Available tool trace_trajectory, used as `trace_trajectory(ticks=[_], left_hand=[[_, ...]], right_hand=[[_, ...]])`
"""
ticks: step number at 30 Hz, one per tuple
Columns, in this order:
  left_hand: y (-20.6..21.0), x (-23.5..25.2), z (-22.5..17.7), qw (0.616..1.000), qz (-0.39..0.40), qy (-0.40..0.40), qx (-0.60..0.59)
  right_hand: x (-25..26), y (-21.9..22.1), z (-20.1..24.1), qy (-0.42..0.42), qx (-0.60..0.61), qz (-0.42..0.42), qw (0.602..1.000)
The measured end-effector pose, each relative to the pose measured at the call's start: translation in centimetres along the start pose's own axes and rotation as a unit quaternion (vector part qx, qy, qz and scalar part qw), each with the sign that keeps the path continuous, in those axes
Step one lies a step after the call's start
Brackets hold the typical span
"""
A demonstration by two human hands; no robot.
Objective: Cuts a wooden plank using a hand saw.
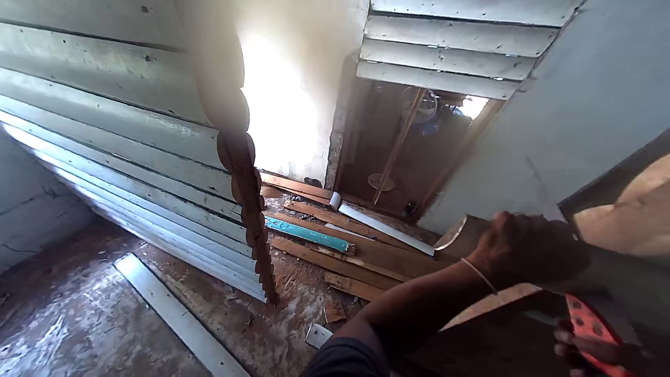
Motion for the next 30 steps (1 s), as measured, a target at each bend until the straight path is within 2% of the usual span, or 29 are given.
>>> trace_trajectory(ticks=[2, 5, 8, 11, 14, 16, 18, 22, 26, 30], left_hand=[[-0.3, 0.2, 0.1, 1.0, 0.013, -0.009, -0.007], [-1.9, 0.1, 0.5, 0.998, 0.05, -0.02, -0.045], [-4.0, -0.9, 1.0, 0.993, 0.098, -0.029, -0.064], [-2.4, -0.6, 1.0, 0.993, 0.096, -0.048, -0.04], [-1.8, -0.3, 0.1, 0.988, 0.137, -0.066, 0.03], [-2.3, -0.2, 0.1, 0.984, 0.159, -0.072, 0.035], [-2.8, -0.5, -0.1, 0.988, 0.133, -0.071, 0.041], [-1.9, -0.2, -0.2, 0.989, 0.047, -0.058, 0.127], [-1.9, -0.3, -0.5, 0.986, 0.064, -0.07, 0.139], [-1.8, -0.3, -0.3, 0.982, 0.086, -0.086, 0.143]], right_hand=[[0.8, 0.0, -0.2, 0.009, 0.006, -0.021, 1.0], [2.1, -0.8, -0.7, -0.013, 0.019, 0.025, 0.999], [2.0, 1.0, -0.9, -0.015, 0.022, 0.062, 0.998], [0.7, 2.6, -0.7, -0.043, 0.081, 0.106, 0.99], [0.0, 2.3, -2.5, -0.048, 0.165, 0.04, 0.984], [0.6, 2.1, -3.3, -0.032, 0.182, 0.02, 0.983], [1.8, 1.2, -3.8, -0.012, 0.182, 0.014, 0.983], [1.1, 1.7, -2.2, -0.002, 0.162, -0.008, 0.987], [1.4, 2.1, -2.4, 0.011, 0.151, 0.027, 0.988], [0.6, 1.8, -4.2, -0.031, 0.148, 0.054, 0.987]])
Point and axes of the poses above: each hand's wrist, its own x-axis towards the middle knuckle, its own y-axis out of the palm, z = x × y, the point moved 7 cm from there along x, towards the middle knuckle, and after that the axes turned 11 degrees about x, right-handed, at the moved point
